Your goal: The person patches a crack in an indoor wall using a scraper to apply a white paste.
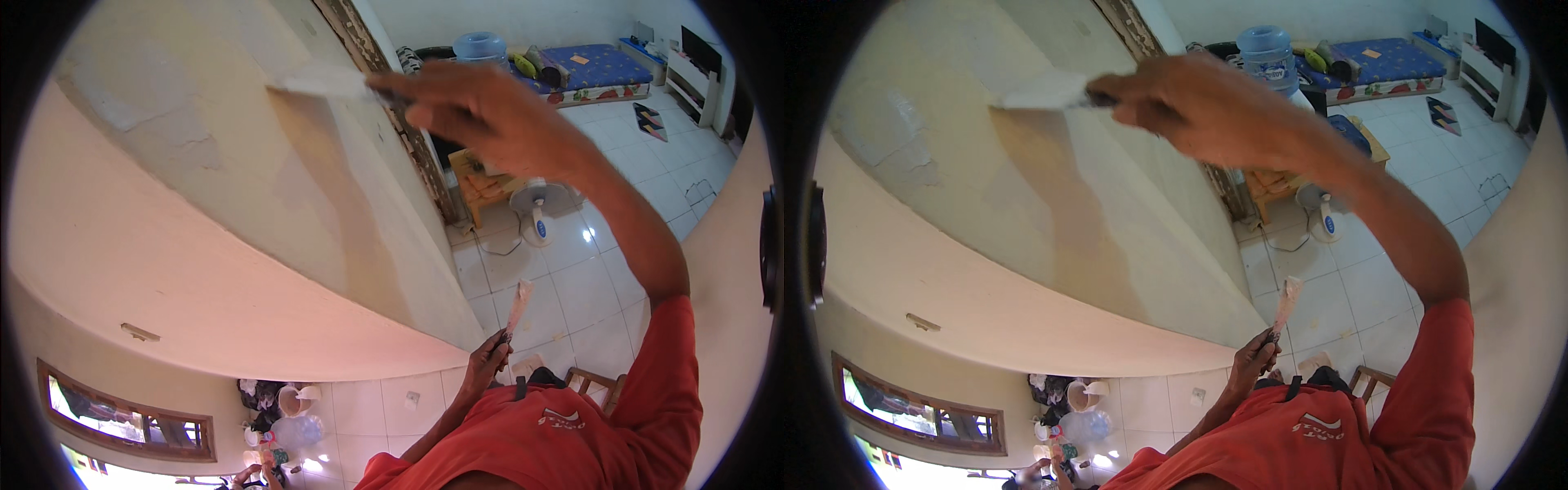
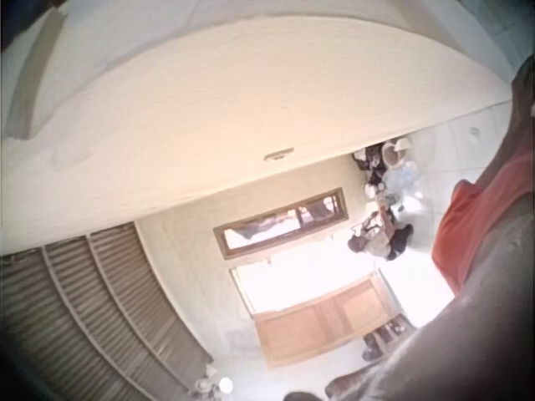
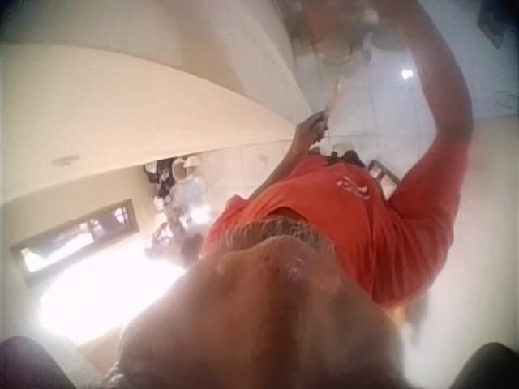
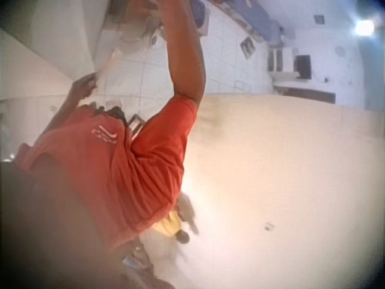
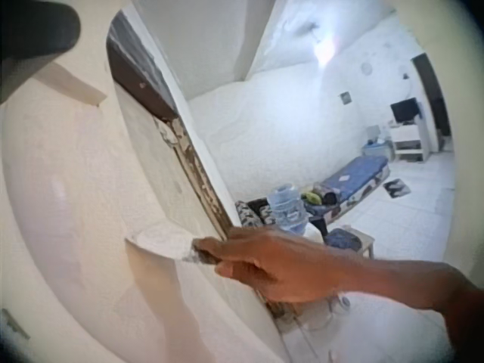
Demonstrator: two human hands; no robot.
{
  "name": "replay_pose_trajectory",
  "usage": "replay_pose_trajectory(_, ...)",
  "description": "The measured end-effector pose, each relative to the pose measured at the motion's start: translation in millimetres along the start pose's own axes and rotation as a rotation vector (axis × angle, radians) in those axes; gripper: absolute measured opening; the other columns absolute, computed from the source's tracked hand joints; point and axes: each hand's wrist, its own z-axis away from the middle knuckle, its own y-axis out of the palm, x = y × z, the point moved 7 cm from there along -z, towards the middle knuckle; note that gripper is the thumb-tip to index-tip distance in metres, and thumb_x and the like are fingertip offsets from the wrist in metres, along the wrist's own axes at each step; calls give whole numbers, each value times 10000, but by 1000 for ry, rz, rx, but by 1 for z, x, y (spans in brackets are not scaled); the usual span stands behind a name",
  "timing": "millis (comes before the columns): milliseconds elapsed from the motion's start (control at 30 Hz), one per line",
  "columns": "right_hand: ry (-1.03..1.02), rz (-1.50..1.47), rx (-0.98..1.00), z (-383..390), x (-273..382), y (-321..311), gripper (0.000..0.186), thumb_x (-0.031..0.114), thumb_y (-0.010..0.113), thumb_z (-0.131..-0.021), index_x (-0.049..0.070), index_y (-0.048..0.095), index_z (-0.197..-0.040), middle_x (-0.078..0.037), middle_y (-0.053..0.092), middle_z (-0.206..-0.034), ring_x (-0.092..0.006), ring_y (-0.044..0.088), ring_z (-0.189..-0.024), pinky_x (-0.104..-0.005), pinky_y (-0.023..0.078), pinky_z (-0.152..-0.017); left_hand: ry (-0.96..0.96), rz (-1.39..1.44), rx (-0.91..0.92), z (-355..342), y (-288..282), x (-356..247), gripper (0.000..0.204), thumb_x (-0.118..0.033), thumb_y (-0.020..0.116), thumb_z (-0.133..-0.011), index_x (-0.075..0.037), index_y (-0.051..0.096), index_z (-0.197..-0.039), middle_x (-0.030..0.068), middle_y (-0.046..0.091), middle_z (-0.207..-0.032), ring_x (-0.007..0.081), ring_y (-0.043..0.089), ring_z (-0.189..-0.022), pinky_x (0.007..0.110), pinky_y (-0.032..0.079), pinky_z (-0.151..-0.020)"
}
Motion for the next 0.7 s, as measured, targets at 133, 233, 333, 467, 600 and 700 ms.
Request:
replay_pose_trajectory(133,146,-27,90,49,7,19,313,197,567,-969,35,631,-1229,-140,656,-916,-340,626,-808,-463,456,-716,-4,-15,19,-2,2,1,464,-194,533,-1011,-12,455,-1430,17,609,-933,42,495,-697,195,426,-604)
replay_pose_trajectory(233,252,-49,234,83,-4,30,463,61,622,-906,95,559,-1363,-121,566,-890,-235,573,-787,-368,443,-693,-12,-9,7,-2,1,1,471,-204,535,-1009,-7,453,-1429,14,610,-936,36,493,-700,188,415,-591)
replay_pose_trajectory(333,198,-115,268,94,-11,28,485,39,607,-905,84,543,-1383,-103,586,-951,-217,591,-847,-357,463,-712,-2,-18,-6,-3,2,-1,478,-214,536,-1007,-4,451,-1428,8,610,-933,29,488,-698,179,400,-571)
replay_pose_trajectory(467,282,-436,-32,78,-23,35,477,162,606,-957,124,503,-1422,-64,550,-894,-177,534,-766,-324,448,-704,-32,-46,-18,-2,4,-5,482,-225,534,-1008,-8,450,-1430,-2,607,-913,23,476,-681,171,385,-556)
replay_pose_trajectory(600,217,-465,-197,70,10,59,510,149,617,-954,116,474,-1443,-79,511,-887,-184,512,-742,-323,448,-674,-24,-73,-37,-1,2,-7,489,-229,537,-1006,-6,447,-1432,-6,607,-907,20,473,-675,170,376,-549)
replay_pose_trajectory(700,268,-504,-206,67,16,67,545,134,631,-943,98,444,-1454,-118,516,-885,-238,537,-728,-351,456,-646,-39,-33,-70,1,0,-6,465,-196,538,-1007,-22,458,-1431,-5,596,-895,34,491,-688,181,417,-580)
